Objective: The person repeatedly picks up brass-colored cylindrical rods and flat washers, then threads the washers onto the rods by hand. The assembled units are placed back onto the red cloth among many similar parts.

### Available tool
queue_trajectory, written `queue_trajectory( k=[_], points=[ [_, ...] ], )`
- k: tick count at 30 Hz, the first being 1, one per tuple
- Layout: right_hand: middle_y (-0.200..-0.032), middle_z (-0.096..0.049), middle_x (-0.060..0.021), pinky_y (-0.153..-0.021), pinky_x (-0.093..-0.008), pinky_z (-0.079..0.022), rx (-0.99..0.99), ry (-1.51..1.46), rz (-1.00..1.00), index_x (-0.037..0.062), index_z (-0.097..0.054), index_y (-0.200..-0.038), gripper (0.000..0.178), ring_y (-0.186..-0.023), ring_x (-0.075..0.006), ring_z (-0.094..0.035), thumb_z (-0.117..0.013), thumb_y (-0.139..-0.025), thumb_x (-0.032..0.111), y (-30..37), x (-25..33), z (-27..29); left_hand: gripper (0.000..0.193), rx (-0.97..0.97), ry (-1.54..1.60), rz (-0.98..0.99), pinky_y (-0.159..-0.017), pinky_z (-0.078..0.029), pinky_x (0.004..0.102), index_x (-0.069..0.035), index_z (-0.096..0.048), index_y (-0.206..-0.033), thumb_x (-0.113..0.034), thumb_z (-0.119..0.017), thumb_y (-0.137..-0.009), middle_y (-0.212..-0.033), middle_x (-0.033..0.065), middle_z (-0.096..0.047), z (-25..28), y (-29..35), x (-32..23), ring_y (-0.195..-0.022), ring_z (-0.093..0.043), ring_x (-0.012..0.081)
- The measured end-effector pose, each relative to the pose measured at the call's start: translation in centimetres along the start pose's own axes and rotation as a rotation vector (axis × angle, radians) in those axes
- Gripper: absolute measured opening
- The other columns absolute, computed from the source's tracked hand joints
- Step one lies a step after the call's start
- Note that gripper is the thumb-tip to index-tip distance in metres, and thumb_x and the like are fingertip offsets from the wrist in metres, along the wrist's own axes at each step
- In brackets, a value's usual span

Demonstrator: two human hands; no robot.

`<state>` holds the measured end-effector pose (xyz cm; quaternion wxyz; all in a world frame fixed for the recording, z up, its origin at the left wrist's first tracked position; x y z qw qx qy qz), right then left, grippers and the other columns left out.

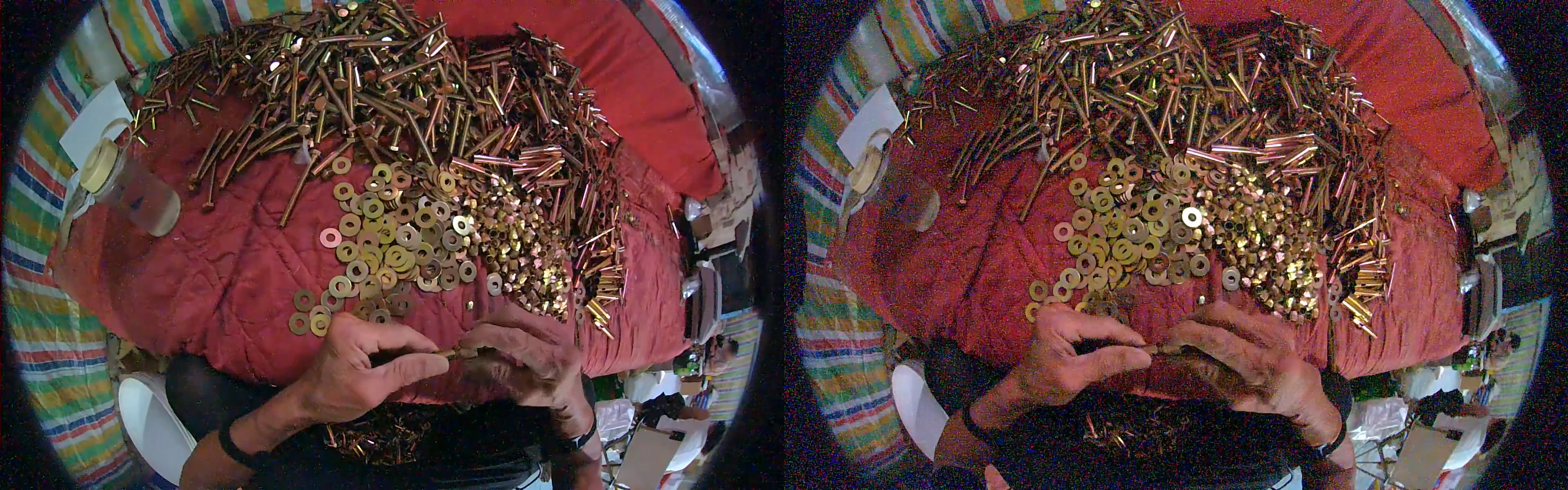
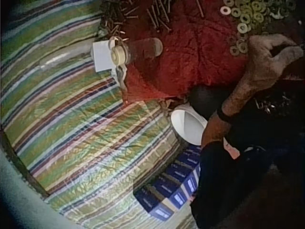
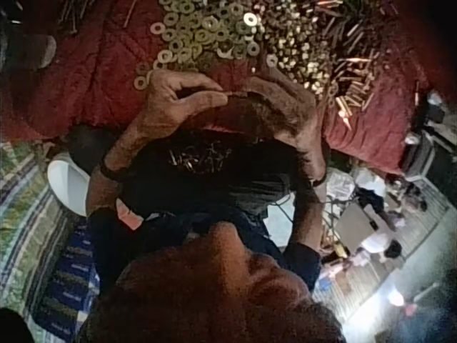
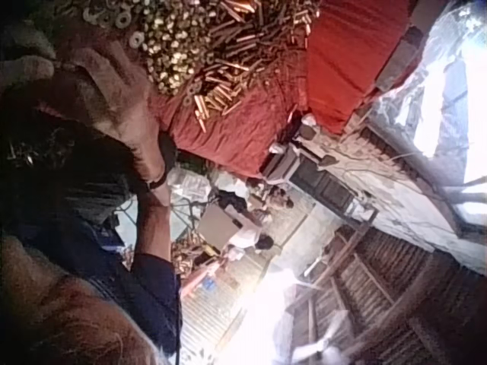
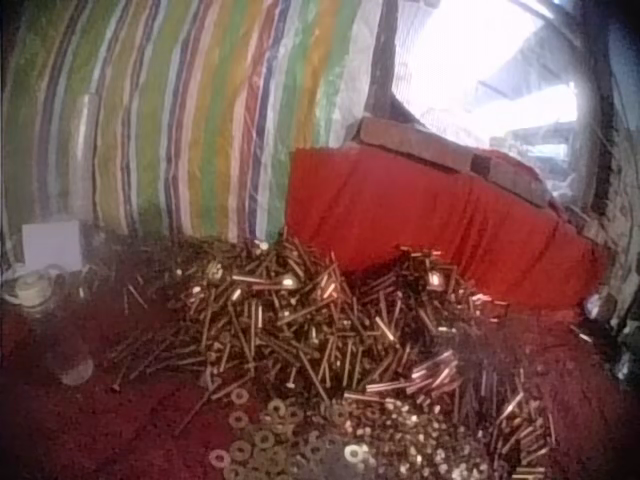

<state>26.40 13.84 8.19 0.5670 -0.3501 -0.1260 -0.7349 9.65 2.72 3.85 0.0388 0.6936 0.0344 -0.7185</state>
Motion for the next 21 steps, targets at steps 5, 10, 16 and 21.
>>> queue_trajectory(
  k=[5, 10, 16, 21],
  points=[
    [-0.096, -0.072, -0.0077, -0.068, -0.0345, -0.057, 0.005, -0.078, -0.179, 0.0056, -0.072, -0.108, 0.03, -0.079, -0.0269, -0.071, -0.084, -0.081, 0.012, 0.5, -0.2, -0.2, 0.018, 0.058, 0.054, 0.082, -0.068, -0.053, 0.0252, 0.003, -0.078, -0.101, -0.014, -0.076, -0.094, -0.086, 0.0059, -0.077, -0.4, 0.0, 0.3, -0.077, -0.067, 0.007],
    [-0.074, -0.068, -0.0073, -0.06, -0.0352, -0.051, -0.13, -0.028, 0.101, 0.0014, -0.072, -0.096, 0.018, -0.067, -0.0247, -0.068, -0.079, -0.087, 0.015, -0.1, 0.6, -0.8, 0.018, 0.039, 0.108, 0.075, -0.068, -0.052, 0.0246, 0.003, -0.078, -0.101, -0.014, -0.076, -0.094, -0.085, 0.0053, -0.077, -0.2, -0.2, 0.2, -0.077, -0.066, 0.0063],
    [-0.067, -0.065, -0.0082, -0.048, -0.0317, -0.04, -0.368, -0.612, -0.494, 0.0032, -0.068, -0.074, 0.047, -0.054, -0.0148, -0.057, -0.058, -0.105, 0.037, 1.1, -2.2, 0.9, 0.017, 0.254, 0.07, 0.083, -0.069, -0.054, 0.0294, -0.001, -0.078, -0.099, -0.017, -0.075, -0.094, -0.086, 0.0068, -0.077, -1.2, -0.1, 0.1, -0.078, -0.07, 0.0096],
    [-0.071, -0.064, -0.0024, -0.054, -0.0246, -0.038, -0.594, -0.119, -0.475, 0.0002, -0.07, -0.084, 0.032, -0.061, -0.0069, -0.055, -0.068, -0.101, 0.028, 0.2, -4.9, 5.4, 0.013, 0.247, -0.124, -0.387, -0.076, -0.056, 0.039, -0.003, -0.076, -0.088, -0.015, -0.073, -0.089, -0.089, 0.0135, -0.075, 0.5, -0.6, -2.0, -0.085, -0.074, 0.0282]
  ],
)
Point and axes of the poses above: each hand's wrist, its own y-axis away from the middle knuckle, its own z-axis out of the back of the hand, x = y × z, the point moved 5 cm from there along -y, towards the middle knuckle
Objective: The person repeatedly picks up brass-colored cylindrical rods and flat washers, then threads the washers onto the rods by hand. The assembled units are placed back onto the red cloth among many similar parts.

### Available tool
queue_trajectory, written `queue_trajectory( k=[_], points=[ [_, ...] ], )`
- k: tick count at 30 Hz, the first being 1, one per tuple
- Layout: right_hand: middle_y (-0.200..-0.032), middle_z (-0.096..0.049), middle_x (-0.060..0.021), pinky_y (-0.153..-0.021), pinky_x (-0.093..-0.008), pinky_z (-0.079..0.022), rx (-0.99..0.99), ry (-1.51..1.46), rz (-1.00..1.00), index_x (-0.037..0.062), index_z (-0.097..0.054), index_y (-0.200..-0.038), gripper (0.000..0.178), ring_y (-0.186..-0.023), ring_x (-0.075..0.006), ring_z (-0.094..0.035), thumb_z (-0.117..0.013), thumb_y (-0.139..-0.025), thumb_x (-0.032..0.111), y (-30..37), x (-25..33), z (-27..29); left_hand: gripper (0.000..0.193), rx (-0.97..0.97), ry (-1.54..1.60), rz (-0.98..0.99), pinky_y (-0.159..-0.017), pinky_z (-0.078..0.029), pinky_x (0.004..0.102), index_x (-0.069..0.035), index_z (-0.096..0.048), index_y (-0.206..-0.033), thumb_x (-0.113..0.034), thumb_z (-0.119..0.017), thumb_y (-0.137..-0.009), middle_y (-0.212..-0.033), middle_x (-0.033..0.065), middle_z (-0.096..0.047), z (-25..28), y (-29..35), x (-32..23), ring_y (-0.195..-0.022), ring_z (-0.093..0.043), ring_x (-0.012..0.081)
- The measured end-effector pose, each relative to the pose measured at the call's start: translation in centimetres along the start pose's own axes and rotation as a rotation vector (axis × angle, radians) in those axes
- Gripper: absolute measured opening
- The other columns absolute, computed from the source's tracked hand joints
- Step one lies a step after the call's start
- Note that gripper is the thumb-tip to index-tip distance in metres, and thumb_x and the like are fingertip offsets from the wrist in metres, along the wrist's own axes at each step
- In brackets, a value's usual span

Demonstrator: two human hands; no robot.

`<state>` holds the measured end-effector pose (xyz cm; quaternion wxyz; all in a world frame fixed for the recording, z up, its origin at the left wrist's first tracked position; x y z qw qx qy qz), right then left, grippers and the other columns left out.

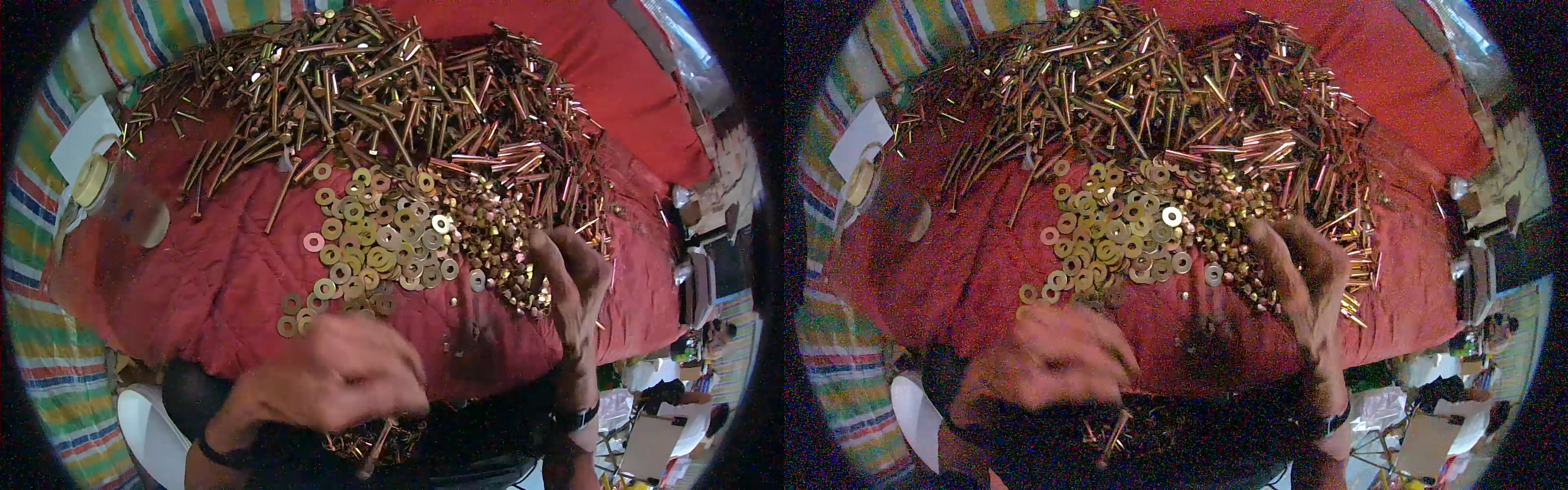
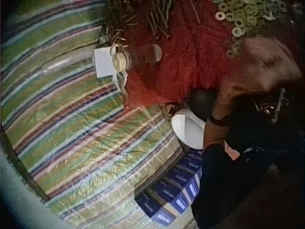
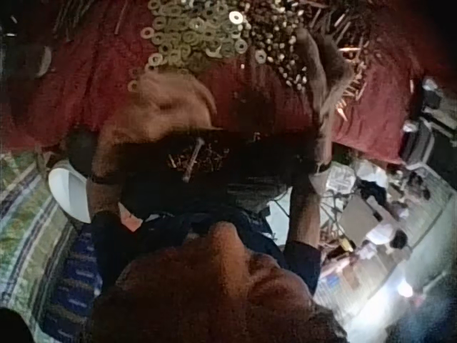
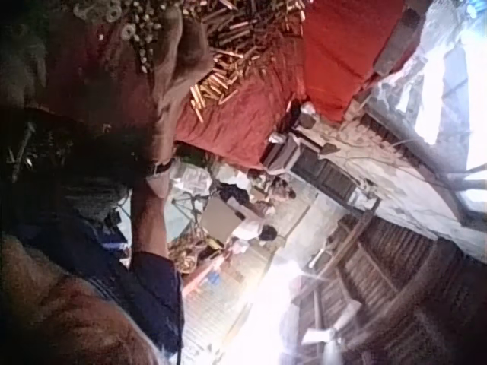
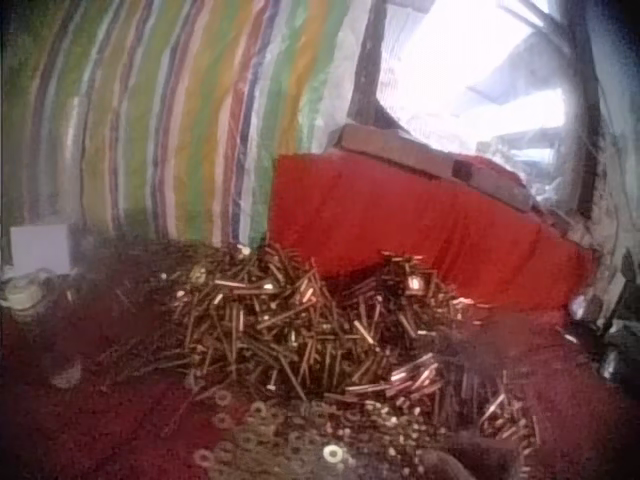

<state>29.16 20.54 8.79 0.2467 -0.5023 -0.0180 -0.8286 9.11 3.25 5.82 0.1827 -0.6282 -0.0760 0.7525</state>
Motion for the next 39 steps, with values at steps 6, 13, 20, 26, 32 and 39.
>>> queue_trajectory(
  k=[6, 13, 20, 26, 32, 39],
  points=[
    [-0.104, -0.073, -0.0092, -0.082, -0.0328, -0.053, -0.005, 0.391, 0.448, 0.0019, -0.072, -0.112, 0.022, -0.093, -0.0211, -0.068, -0.072, -0.091, 0.006, -6.7, -4.1, 0.0, 0.024, -0.696, -0.887, 0.385, -0.089, -0.056, 0.0447, 0.0, -0.072, -0.107, -0.013, -0.075, -0.088, -0.108, 0.0181, -0.073, 9.0, 2.0, 2.7, -0.098, -0.071, 0.0365],
    [-0.119, -0.069, -0.0118, -0.095, -0.0468, -0.052, -0.002, 0.982, 0.758, 0.0078, -0.071, -0.123, 0.048, -0.109, -0.0371, -0.063, -0.065, -0.076, 0.0, -10.1, -6.8, -1.3, 0.031, -0.705, -1.199, 0.367, -0.089, -0.054, 0.0488, -0.003, -0.069, -0.116, -0.016, -0.075, -0.088, -0.108, 0.0208, -0.069, 11.2, 1.8, 6.9, -0.102, -0.066, 0.0417],
    [-0.117, -0.07, -0.0117, -0.094, -0.0475, -0.053, -0.01, 0.952, 0.772, 0.0108, -0.075, -0.118, 0.043, -0.112, -0.0364, -0.063, -0.071, -0.076, 0.007, -9.9, -8.3, 0.3, 0.027, -0.737, -1.015, 0.497, -0.072, -0.054, 0.0412, 0.0, -0.071, -0.11, -0.012, -0.07, -0.085, -0.094, 0.0145, -0.068, 11.7, 2.2, 7.0, -0.077, -0.066, 0.0276],
    [-0.113, -0.072, -0.0133, -0.089, -0.0386, -0.055, -0.101, 0.395, 0.542, 0.0029, -0.072, -0.117, 0.031, -0.103, -0.0281, -0.068, -0.069, -0.086, 0.007, -7.2, -3.9, 2.1, 0.037, -0.724, 0.443, 0.683, -0.069, -0.052, 0.031, 0.007, -0.069, -0.115, -0.007, -0.063, -0.081, -0.085, 0.0062, -0.067, 10.6, 4.1, 6.0, -0.075, -0.063, 0.0169],
    [-0.089, -0.072, -0.0094, -0.069, -0.0358, -0.054, 0.345, 0.018, 0.111, -0.0061, -0.07, -0.105, 0.021, -0.077, -0.0198, -0.069, -0.067, -0.089, 0.006, 0.6, -2.2, -5.4, 0.033, -0.481, 0.906, 0.443, -0.08, -0.056, 0.0325, 0.006, -0.068, -0.114, -0.01, -0.066, -0.085, -0.097, 0.0114, -0.072, 7.0, 2.5, 4.4, -0.087, -0.069, 0.0189],
    [-0.09, -0.072, -0.0148, -0.07, -0.0368, -0.056, 0.375, 0.509, 0.412, 0.0021, -0.074, -0.105, 0.021, -0.078, -0.0297, -0.071, -0.078, -0.086, 0.01, 1.9, -0.8, -8.1, 0.024, -0.433, 0.697, 0.315, -0.082, -0.058, 0.0308, 0.001, -0.069, -0.109, 0.002, -0.072, -0.085, -0.101, 0.0106, -0.074, 3.6, 1.3, 3.5, -0.09, -0.07, 0.0151]
  ],
)
Point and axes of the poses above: each hand's wrist, its own y-axis away from the middle knuckle, its own z-axis out of the back of the hand, x = y × z, the point moved 5 cm from there along -y, towards the middle knuckle
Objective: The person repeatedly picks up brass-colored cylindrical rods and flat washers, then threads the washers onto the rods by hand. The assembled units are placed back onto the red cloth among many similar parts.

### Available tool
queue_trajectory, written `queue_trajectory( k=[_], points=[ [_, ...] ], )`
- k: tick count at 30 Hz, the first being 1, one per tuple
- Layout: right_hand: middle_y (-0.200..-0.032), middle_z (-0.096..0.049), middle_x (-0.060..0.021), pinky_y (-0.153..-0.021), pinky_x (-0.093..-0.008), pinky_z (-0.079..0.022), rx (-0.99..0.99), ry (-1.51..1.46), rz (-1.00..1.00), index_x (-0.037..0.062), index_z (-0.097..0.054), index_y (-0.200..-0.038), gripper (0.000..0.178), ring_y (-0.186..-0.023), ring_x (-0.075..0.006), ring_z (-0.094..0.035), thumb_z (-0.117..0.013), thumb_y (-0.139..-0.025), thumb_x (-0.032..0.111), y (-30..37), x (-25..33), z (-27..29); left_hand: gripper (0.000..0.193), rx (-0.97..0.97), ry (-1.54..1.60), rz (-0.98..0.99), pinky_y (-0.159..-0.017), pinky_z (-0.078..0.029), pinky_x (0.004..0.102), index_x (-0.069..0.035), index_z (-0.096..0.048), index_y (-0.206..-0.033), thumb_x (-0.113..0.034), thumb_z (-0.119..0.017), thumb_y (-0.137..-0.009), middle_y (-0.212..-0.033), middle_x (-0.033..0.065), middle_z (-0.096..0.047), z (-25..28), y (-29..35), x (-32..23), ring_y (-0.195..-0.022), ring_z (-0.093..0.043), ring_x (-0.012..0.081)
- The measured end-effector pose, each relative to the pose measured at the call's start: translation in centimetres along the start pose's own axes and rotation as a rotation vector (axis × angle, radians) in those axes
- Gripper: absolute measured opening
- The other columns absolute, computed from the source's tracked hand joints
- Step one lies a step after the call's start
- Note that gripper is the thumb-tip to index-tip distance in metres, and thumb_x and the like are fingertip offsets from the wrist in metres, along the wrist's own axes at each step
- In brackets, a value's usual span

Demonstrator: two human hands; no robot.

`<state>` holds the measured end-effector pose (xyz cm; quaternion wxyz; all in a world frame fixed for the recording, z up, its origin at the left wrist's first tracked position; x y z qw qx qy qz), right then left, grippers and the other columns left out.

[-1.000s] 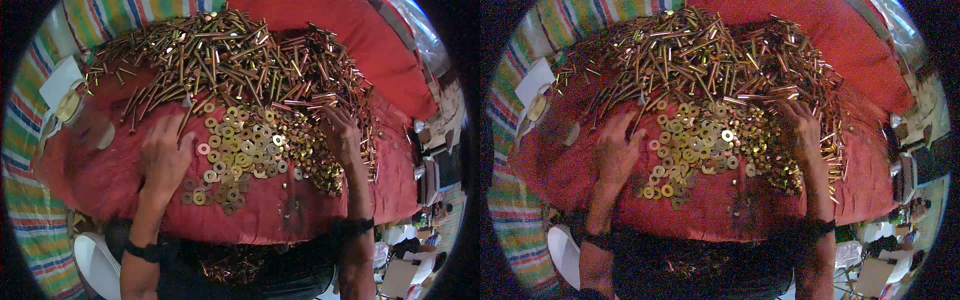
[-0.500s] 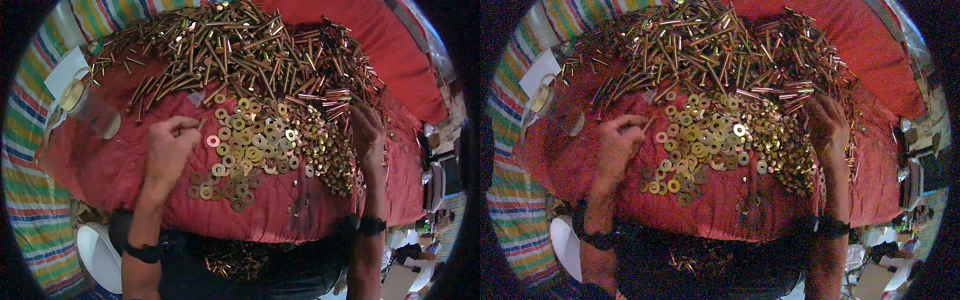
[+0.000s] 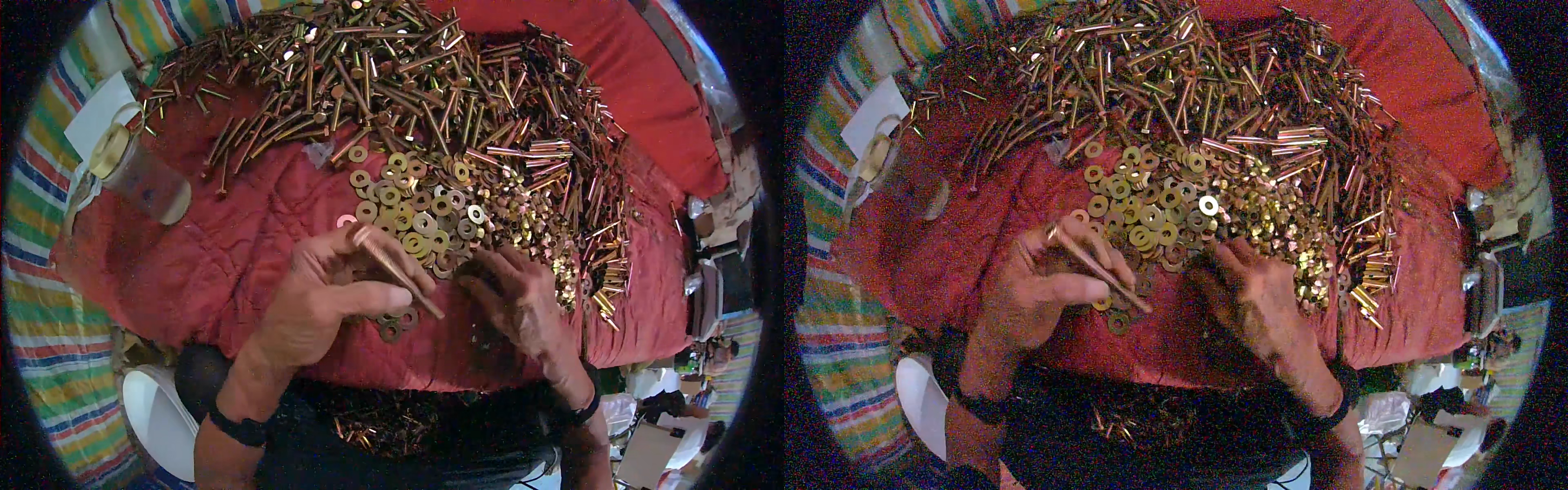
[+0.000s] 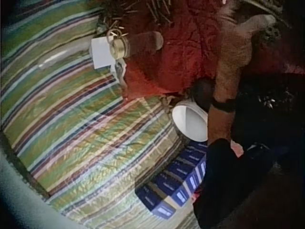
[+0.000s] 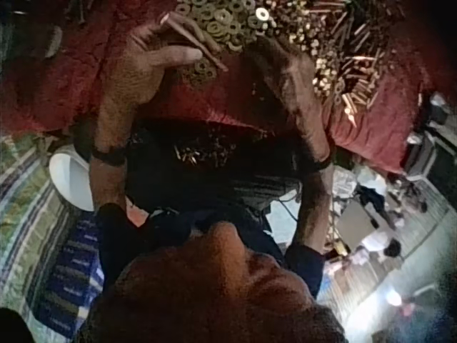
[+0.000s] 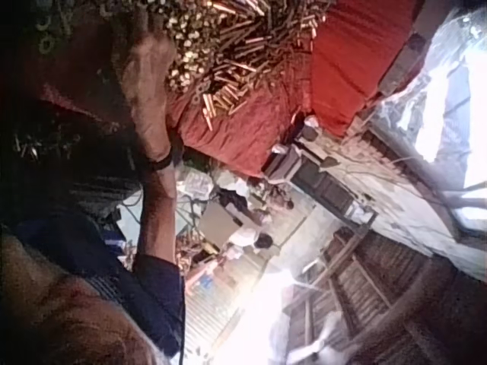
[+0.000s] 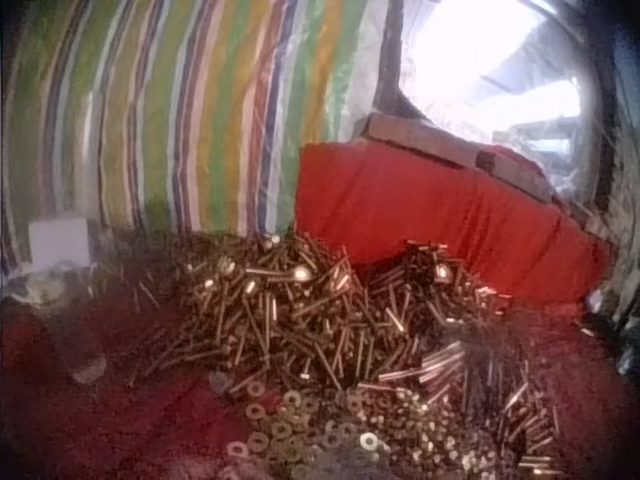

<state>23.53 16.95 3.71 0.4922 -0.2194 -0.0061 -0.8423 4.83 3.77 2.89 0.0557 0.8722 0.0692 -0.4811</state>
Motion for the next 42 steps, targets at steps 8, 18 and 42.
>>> queue_trajectory(
  k=[8, 18, 42],
  points=[
    [-0.074, -0.071, -0.0043, -0.055, -0.0267, -0.047, 0.092, -0.669, -0.56, -0.0023, -0.075, -0.091, 0.018, -0.063, -0.0096, -0.062, -0.076, -0.09, 0.016, 0.8, -1.6, -0.4, 0.013, -0.203, -0.45, 0.024, -0.066, -0.054, 0.0216, 0.0, -0.074, -0.098, 0.0, -0.078, -0.085, -0.092, 0.0056, -0.076, -0.6, 0.8, 0.6, -0.077, -0.069, 0.0082],
    [-0.068, -0.068, -0.0038, -0.052, -0.0265, -0.046, -0.112, -0.702, -0.372, -0.002, -0.07, -0.091, 0.015, -0.057, -0.0105, -0.06, -0.07, -0.092, 0.013, 1.6, 0.1, 0.6, 0.012, -0.229, -0.764, -0.14, -0.068, -0.059, 0.0283, -0.001, -0.072, -0.098, -0.001, -0.076, -0.086, -0.089, 0.0086, -0.077, -2.2, 1.0, 1.5, -0.077, -0.074, 0.0131],
    [-0.122, -0.071, -0.0171, -0.093, -0.034, -0.059, -0.155, -1.03, -0.401, -0.0045, -0.058, -0.134, 0.043, -0.112, -0.024, -0.07, -0.065, -0.092, -0.012, 1.4, -0.6, 1.9, 0.006, -0.287, -0.343, 0.031, -0.059, -0.055, 0.0234, 0.003, -0.073, -0.091, 0.001, -0.077, -0.087, -0.08, 0.0093, -0.073, -1.0, 1.0, 2.0, -0.069, -0.071, 0.0131]
  ],
)
Point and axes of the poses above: each hand's wrist, its own y-axis away from the middle knuckle, its own z-axis out of the back of the hand, x = y × z, the point moved 5 cm from there along -y, towards the middle knuckle
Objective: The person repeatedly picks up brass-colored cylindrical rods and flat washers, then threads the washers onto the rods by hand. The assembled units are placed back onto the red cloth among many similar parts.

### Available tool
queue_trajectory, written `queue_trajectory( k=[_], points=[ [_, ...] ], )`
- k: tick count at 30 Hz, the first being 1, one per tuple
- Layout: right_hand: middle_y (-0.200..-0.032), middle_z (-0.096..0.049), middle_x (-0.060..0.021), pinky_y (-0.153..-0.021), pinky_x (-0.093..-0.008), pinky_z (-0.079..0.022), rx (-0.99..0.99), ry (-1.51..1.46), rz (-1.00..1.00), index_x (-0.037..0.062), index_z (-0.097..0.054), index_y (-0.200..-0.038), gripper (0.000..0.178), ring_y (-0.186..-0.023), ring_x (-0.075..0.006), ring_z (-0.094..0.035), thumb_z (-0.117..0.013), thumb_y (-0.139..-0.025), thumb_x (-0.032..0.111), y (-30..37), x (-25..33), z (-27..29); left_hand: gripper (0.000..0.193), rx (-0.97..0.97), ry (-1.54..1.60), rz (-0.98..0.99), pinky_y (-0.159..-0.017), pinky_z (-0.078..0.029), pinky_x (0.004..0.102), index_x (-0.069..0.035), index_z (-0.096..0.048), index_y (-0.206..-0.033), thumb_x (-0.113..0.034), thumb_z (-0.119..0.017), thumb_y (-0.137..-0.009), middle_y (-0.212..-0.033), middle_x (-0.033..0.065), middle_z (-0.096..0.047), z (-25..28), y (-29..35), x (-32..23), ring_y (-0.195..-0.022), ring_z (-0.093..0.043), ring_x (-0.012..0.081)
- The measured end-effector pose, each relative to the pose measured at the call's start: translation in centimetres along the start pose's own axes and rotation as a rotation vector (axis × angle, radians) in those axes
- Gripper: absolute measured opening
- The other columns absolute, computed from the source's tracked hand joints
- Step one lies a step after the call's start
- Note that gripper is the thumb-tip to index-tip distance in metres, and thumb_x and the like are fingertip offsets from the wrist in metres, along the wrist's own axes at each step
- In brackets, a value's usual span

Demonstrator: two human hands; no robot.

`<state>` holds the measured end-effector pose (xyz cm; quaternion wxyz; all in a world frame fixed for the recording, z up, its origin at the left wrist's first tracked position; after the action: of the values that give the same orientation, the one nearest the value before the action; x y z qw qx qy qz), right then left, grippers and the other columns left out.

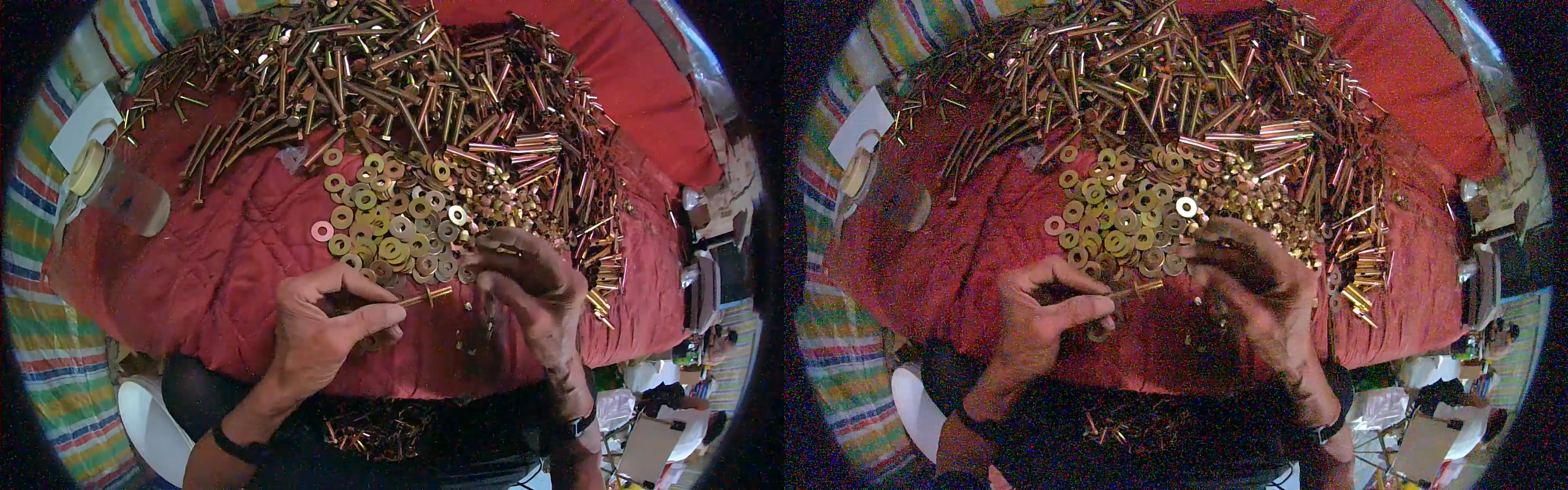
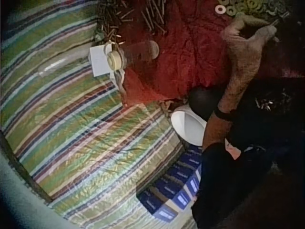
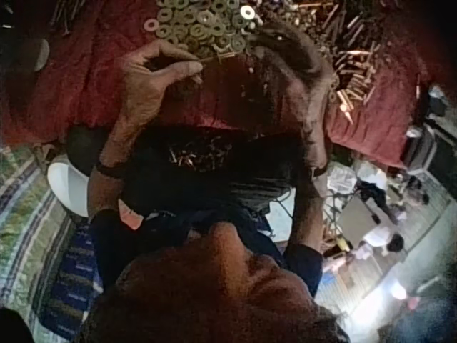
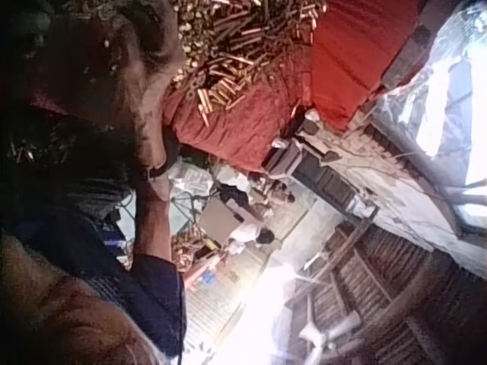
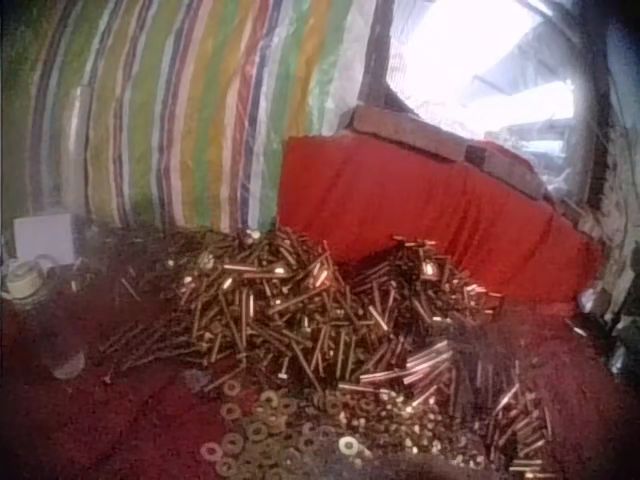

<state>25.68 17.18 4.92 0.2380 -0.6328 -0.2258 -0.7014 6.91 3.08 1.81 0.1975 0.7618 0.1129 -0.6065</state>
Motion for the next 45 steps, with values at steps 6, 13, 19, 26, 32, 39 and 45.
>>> queue_trajectory(
  k=[6, 13, 19, 26, 32, 39, 45],
  points=[
    [-0.135, -0.064, -0.012, -0.09, -0.0345, -0.06, 0.274, 0.551, 0.295, 0.0126, -0.066, -0.133, 0.055, -0.118, -0.0269, -0.067, -0.077, -0.082, -0.004, 0.0, 0.0, -2.1, 0.007, -0.045, 0.05, -0.001, -0.057, -0.057, 0.026, 0.003, -0.071, -0.092, 0.001, -0.076, -0.088, -0.081, 0.0119, -0.075, 1.0, 0.0, -0.3, -0.067, -0.072, 0.0148],
    [-0.118, -0.068, -0.0173, -0.081, -0.0407, -0.059, 0.283, 1.024, 0.552, 0.0063, -0.072, -0.117, 0.043, -0.102, -0.0367, -0.069, -0.083, -0.076, 0.007, 0.1, 0.8, -1.6, 0.007, -0.066, 0.122, -0.048, -0.058, -0.059, 0.0284, 0.005, -0.07, -0.092, 0.003, -0.075, -0.088, -0.081, 0.0136, -0.075, 1.6, 0.0, -0.1, -0.068, -0.073, 0.0167],
    [-0.103, -0.071, -0.0152, -0.069, -0.0356, -0.059, 0.137, 0.743, 0.221, -0.0022, -0.068, -0.109, 0.024, -0.082, -0.0285, -0.073, -0.076, -0.087, 0.005, -0.2, 0.6, -0.5, 0.007, 0.011, 0.154, -0.028, -0.06, -0.059, 0.0287, 0.005, -0.07, -0.09, 0.004, -0.076, -0.086, -0.079, 0.0131, -0.074, 1.0, 0.1, 0.1, -0.068, -0.072, 0.0178],
    [-0.085, -0.073, -0.0126, -0.059, -0.0278, -0.056, -0.129, -0.342, -0.093, -0.0046, -0.064, -0.111, 0.025, -0.072, -0.0205, -0.074, -0.073, -0.095, 0.013, -0.2, 0.6, 0.4, 0.008, 0.036, 0.277, 0.01, -0.062, -0.06, 0.029, 0.005, -0.07, -0.089, 0.004, -0.077, -0.085, -0.08, 0.0128, -0.073, 0.6, 0.1, 0.2, -0.069, -0.073, 0.0187],
    [-0.097, -0.073, -0.0143, -0.067, -0.0311, -0.058, -0.052, -0.146, 0.031, -0.006, -0.064, -0.115, 0.03, -0.08, -0.0237, -0.075, -0.075, -0.093, 0.011, 0.4, 0.3, -0.4, 0.01, 0.015, 0.178, 0.03, -0.062, -0.059, 0.0347, 0.004, -0.068, -0.086, 0.002, -0.076, -0.08, -0.076, 0.016, -0.072, 0.3, 0.3, -0.1, -0.063, -0.072, 0.0238],
    [-0.108, -0.074, -0.0179, -0.08, -0.0357, -0.058, 0.006, -0.297, -0.107, -0.0078, -0.063, -0.12, 0.034, -0.085, -0.023, -0.074, -0.071, -0.097, 0.016, 0.9, -0.1, -1.8, 0.02, 0.051, 0.311, 0.076, -0.056, -0.056, 0.0301, 0.002, -0.062, -0.088, -0.017, -0.066, -0.093, -0.082, 0.0132, -0.069, 0.1, 0.5, 0.6, -0.062, -0.066, 0.0183],
    [-0.109, -0.075, -0.0146, -0.079, -0.0336, -0.057, 0.152, 0.214, 0.056, -0.0063, -0.061, -0.128, 0.038, -0.087, -0.0214, -0.074, -0.069, -0.098, 0.017, 2.2, 0.4, -4.1, 0.04, 0.022, 0.256, 0.082, -0.059, -0.056, 0.0283, 0.004, -0.062, -0.102, -0.035, -0.057, -0.099, -0.091, 0.013, -0.069, -1.2, 0.7, 1.5, -0.075, -0.069, 0.0182]
  ],
)
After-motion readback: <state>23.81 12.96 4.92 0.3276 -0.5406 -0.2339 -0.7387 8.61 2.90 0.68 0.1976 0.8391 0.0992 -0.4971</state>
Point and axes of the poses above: each hand's wrist, its own y-axis away from the middle knuckle, its own z-axis out of the back of the hand, x = y × z, the point moved 5 cm from there along -y, towards the middle knuckle
